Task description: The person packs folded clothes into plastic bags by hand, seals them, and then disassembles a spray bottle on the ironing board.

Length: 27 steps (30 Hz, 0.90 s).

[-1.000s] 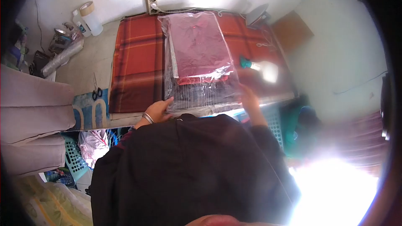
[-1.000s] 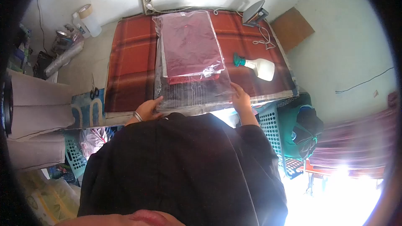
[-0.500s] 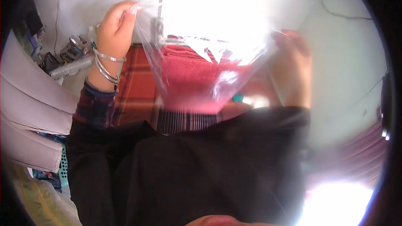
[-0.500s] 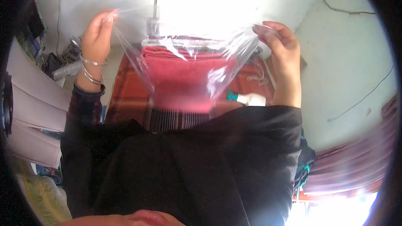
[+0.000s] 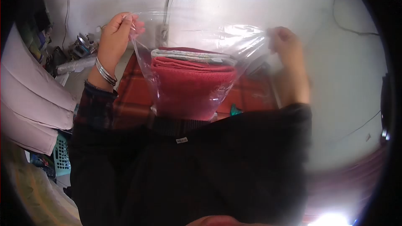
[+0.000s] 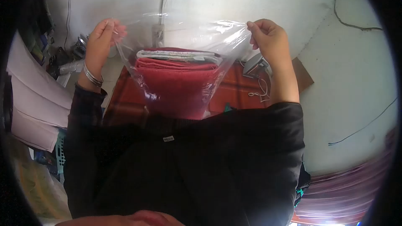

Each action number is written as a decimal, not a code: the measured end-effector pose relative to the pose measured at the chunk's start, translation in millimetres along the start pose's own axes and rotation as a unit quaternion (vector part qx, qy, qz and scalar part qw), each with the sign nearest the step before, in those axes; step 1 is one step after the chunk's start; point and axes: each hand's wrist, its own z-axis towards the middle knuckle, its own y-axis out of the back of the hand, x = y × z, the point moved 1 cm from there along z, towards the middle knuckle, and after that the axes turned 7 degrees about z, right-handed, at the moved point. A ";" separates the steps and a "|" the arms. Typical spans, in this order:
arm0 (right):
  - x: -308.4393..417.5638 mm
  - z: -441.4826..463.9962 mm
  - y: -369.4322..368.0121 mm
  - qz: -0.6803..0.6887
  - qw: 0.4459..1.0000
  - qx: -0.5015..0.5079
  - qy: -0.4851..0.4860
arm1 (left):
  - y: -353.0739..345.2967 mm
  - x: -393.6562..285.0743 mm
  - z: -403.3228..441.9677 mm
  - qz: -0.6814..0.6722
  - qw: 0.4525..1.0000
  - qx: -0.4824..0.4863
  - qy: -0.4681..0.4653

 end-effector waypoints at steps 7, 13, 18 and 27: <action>7.2 -4.1 10.2 -0.024 1.000 -0.009 0.017 | -6.4 -24.2 -13.7 0.000 0.998 -0.046 -0.054; 29.6 -15.0 16.3 -0.011 0.996 -0.044 0.080 | 10.4 -39.9 -18.6 0.018 0.994 -0.059 -0.087; 9.6 -25.5 0.2 0.059 0.995 0.016 0.084 | 21.4 -22.6 -28.7 -0.012 0.998 -0.055 -0.020; -51.9 -62.4 57.1 0.145 0.963 0.023 0.224 | 47.6 -51.7 -75.3 -0.058 0.995 0.063 -0.045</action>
